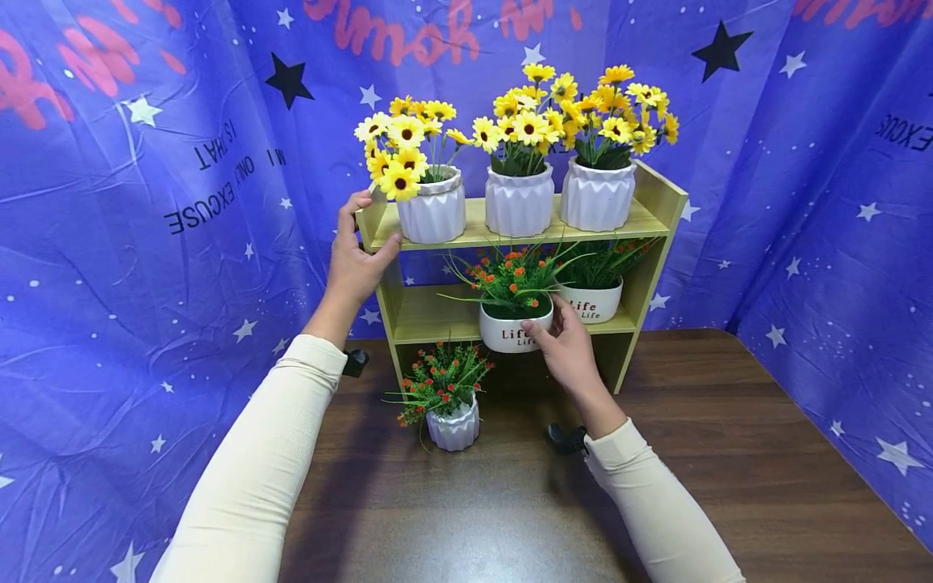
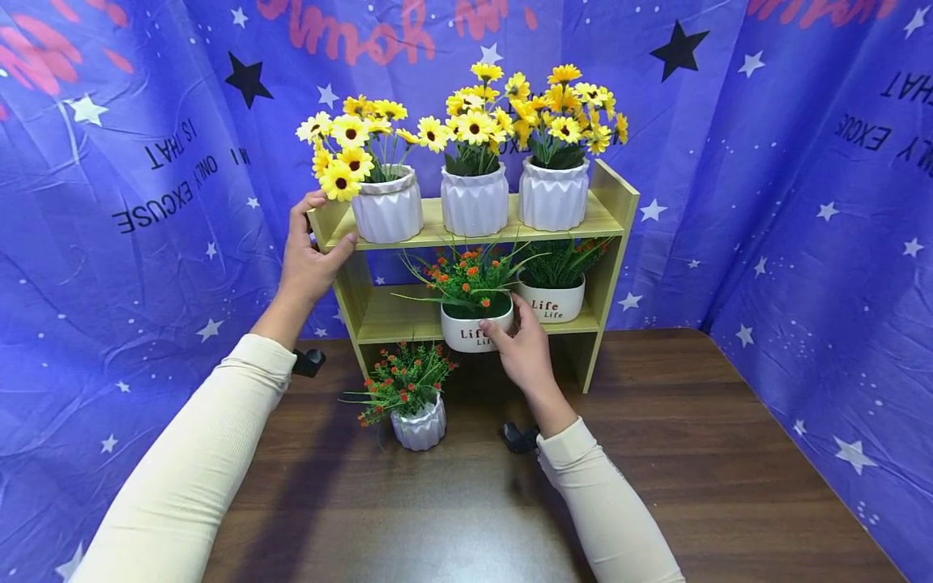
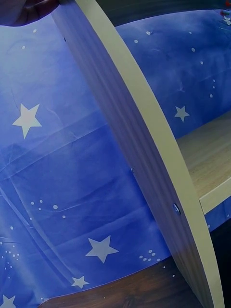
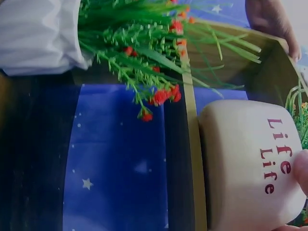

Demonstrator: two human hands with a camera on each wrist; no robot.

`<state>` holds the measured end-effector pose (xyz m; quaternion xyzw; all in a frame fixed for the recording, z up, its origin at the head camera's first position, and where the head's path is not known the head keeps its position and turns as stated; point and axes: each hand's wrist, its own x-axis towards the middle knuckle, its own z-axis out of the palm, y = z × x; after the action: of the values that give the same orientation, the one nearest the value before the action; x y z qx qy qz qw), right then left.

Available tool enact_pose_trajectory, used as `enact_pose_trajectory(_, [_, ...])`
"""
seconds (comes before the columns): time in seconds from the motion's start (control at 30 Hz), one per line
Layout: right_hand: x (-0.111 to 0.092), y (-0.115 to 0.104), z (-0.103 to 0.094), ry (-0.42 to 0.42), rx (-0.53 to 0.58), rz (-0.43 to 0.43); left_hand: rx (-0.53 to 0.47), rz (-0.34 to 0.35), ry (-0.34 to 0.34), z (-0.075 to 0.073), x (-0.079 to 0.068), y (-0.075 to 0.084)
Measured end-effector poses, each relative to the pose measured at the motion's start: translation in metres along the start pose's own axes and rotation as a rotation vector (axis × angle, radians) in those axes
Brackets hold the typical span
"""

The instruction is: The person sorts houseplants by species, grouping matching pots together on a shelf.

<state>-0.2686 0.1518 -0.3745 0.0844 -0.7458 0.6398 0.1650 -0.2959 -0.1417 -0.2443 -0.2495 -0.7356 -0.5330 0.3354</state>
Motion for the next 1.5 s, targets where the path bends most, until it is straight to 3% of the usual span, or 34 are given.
enact_pose_trajectory(0.07, [0.002,-0.001,0.001,0.010,-0.053,-0.009,-0.003,0.012,0.002,0.000,0.000,-0.001])
enact_pose_trajectory(0.3, [0.014,-0.005,0.002,0.006,-0.195,-0.031,0.017,-0.004,0.005,0.001,0.010,-0.042])
enact_pose_trajectory(0.43, [0.021,-0.005,0.004,-0.030,-0.198,-0.035,0.017,-0.018,0.006,0.001,0.010,-0.044])
enact_pose_trajectory(0.6, [0.029,-0.005,0.011,-0.045,-0.172,-0.051,0.014,-0.018,0.004,0.001,0.009,-0.035])
enact_pose_trajectory(0.87, [0.036,-0.002,0.017,-0.046,-0.134,-0.018,0.009,-0.016,-0.010,-0.002,-0.002,0.001])
enact_pose_trajectory(1.17, [0.045,0.001,0.016,-0.022,-0.122,0.005,-0.008,-0.006,-0.017,0.000,0.000,0.003])
enact_pose_trajectory(1.5, [0.034,0.003,0.019,0.063,-0.184,-0.037,-0.008,-0.016,-0.017,-0.001,-0.001,0.001])
